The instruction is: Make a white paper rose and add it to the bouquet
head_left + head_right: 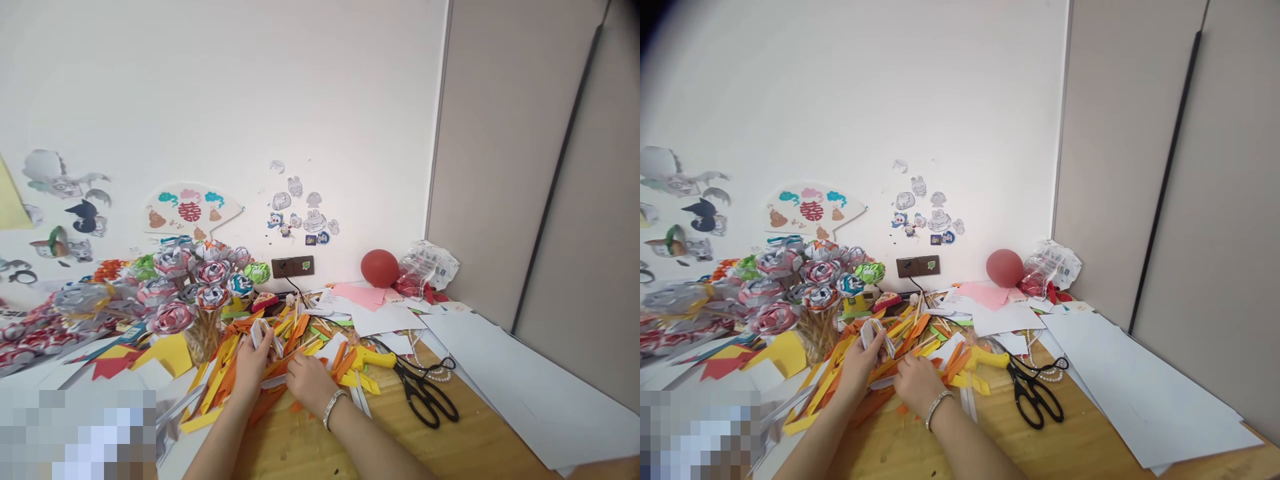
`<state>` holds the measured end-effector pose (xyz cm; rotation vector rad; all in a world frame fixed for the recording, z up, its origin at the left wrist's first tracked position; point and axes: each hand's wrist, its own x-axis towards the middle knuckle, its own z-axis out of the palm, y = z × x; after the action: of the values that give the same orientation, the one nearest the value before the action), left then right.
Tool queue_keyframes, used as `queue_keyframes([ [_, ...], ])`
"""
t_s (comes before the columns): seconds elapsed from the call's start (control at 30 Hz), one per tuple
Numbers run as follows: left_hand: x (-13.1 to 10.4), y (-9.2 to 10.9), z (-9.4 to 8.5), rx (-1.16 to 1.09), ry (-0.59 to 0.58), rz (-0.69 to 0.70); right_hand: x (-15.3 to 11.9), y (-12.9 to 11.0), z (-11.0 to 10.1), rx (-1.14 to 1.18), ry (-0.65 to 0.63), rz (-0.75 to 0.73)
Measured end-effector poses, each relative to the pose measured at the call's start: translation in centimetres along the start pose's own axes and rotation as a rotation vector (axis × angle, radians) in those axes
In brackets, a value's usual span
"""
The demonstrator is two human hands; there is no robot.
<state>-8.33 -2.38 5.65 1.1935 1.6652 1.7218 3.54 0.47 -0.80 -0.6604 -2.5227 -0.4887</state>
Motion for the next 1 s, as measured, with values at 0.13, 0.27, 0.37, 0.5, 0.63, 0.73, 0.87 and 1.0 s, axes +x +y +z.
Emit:
queue_keyframes([
  [0.13,0.2,-0.1,-0.1,-0.008,0.012,0.018,0.0,0.1,-1.3,-0.032,0.073,0.029],
  [0.27,0.5,-0.4,-0.3,-0.054,0.057,-0.008,-0.4,0.9,-2.1,-0.036,0.181,0.174],
  [0.37,0.6,-0.5,-0.4,-0.074,0.057,-0.008,-0.6,1.4,-2.2,0.086,0.263,0.31],
  [0.5,0.1,-0.4,0.3,-0.092,-0.076,0.007,-0.6,1.5,-2.9,0.471,0.419,0.541],
  [0.63,-1.0,-0.5,1.8,-0.093,-0.26,-0.017,-0.3,0.9,-3.6,0.701,0.489,0.612],
  [0.73,-1.7,-0.9,2.7,-0.084,-0.338,0.002,-0.2,0.6,-3.8,0.774,0.512,0.627],
  [0.87,-2.0,-1.4,3.1,-0.095,-0.348,0.018,-0.2,0.6,-3.7,0.859,0.495,0.661],
  [1.0,-1.9,-1.5,3.2,-0.134,-0.395,-0.013,-0.1,1.1,-3.1,1.021,0.49,0.761],
])
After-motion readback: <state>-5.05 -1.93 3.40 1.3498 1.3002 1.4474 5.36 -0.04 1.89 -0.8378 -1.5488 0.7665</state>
